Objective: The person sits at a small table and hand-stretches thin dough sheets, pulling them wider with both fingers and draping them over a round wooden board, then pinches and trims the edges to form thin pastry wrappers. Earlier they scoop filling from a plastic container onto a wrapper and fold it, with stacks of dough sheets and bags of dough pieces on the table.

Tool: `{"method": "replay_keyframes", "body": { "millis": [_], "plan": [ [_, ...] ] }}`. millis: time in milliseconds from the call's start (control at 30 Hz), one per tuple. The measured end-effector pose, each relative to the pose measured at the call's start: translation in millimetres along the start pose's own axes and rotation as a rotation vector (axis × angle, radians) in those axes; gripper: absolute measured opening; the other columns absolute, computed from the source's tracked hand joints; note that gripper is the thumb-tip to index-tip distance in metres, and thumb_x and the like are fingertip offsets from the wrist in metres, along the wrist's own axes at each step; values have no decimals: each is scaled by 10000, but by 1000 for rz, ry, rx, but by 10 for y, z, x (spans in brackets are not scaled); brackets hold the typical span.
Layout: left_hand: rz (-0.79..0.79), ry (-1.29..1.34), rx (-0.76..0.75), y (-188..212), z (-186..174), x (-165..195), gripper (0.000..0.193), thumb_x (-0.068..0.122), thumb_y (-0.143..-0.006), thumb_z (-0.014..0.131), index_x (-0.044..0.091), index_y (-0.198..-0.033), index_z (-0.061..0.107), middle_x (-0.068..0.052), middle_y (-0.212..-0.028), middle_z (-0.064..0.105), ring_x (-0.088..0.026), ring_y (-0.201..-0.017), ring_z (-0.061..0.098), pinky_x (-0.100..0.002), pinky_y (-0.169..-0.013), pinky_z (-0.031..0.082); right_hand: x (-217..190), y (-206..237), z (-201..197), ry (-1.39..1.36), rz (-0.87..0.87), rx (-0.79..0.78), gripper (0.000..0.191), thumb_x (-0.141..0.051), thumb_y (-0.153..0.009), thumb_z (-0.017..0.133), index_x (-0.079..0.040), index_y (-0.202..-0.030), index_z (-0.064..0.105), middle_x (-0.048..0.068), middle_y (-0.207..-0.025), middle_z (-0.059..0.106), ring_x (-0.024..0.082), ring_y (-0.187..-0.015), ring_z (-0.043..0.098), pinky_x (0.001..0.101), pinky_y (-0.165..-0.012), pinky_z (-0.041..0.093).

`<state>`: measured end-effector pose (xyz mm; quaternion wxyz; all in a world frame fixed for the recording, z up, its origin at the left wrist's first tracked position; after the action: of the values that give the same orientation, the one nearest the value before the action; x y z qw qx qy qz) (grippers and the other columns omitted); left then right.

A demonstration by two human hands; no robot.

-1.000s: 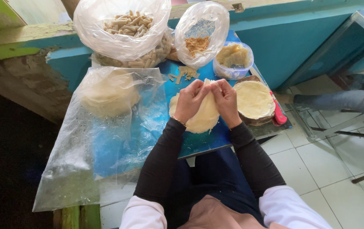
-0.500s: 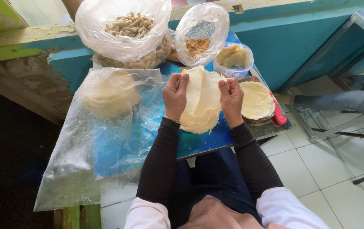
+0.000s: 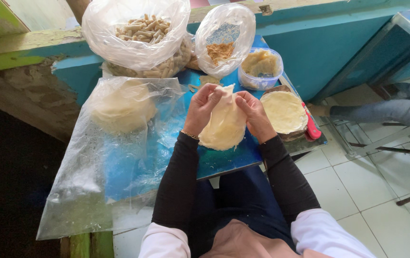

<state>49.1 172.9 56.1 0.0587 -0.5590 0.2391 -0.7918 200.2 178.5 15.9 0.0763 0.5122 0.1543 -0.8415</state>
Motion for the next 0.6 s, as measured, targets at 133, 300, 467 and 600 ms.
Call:
{"method": "replay_keyframes", "body": {
  "millis": [133,300,467,600],
  "plan": [
    [14,17,27,1,-44,86,186,181,-1075,651,24,-1175,650,36,-1022,675,-27,-954,595,-213,-839,495,160,-37,-147,57,84,28,258,-288,-990,713,-62,-1107,673,-12,-962,708,54,-825,645,221,-716,518],
    [-77,42,-27,62,-1,195,191,198,-1049,629,38,-1151,643,31,-1003,698,-33,-948,634,-218,-841,519,128,-16,-86,8,50,-65,169,-183,-1017,761,-54,-1041,655,-14,-987,701,54,-872,638,230,-775,523],
    [-234,-132,-87,81,53,149,241,231,-982,710,38,-1108,638,38,-939,674,-37,-855,622,-228,-748,501,-191,77,-6,-26,-179,-31,139,-173,-1004,723,-107,-1091,638,-24,-1017,702,54,-936,658,230,-837,530],
    [-300,-378,-80,100,94,-5,250,281,-980,736,37,-955,689,54,-791,601,-33,-697,528,-249,-596,446,-308,130,46,133,-271,11,155,-175,-1019,712,-97,-1118,622,-29,-1021,699,39,-930,649,217,-807,528]
  ]
}}
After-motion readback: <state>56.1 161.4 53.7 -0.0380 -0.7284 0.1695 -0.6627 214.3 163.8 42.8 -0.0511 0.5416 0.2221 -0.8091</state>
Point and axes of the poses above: each hand's wrist, its own y-axis away from the middle knuckle, its own z-axis out of the palm, x = y × z, the point moved 10 cm from there along -y, towards the middle knuckle
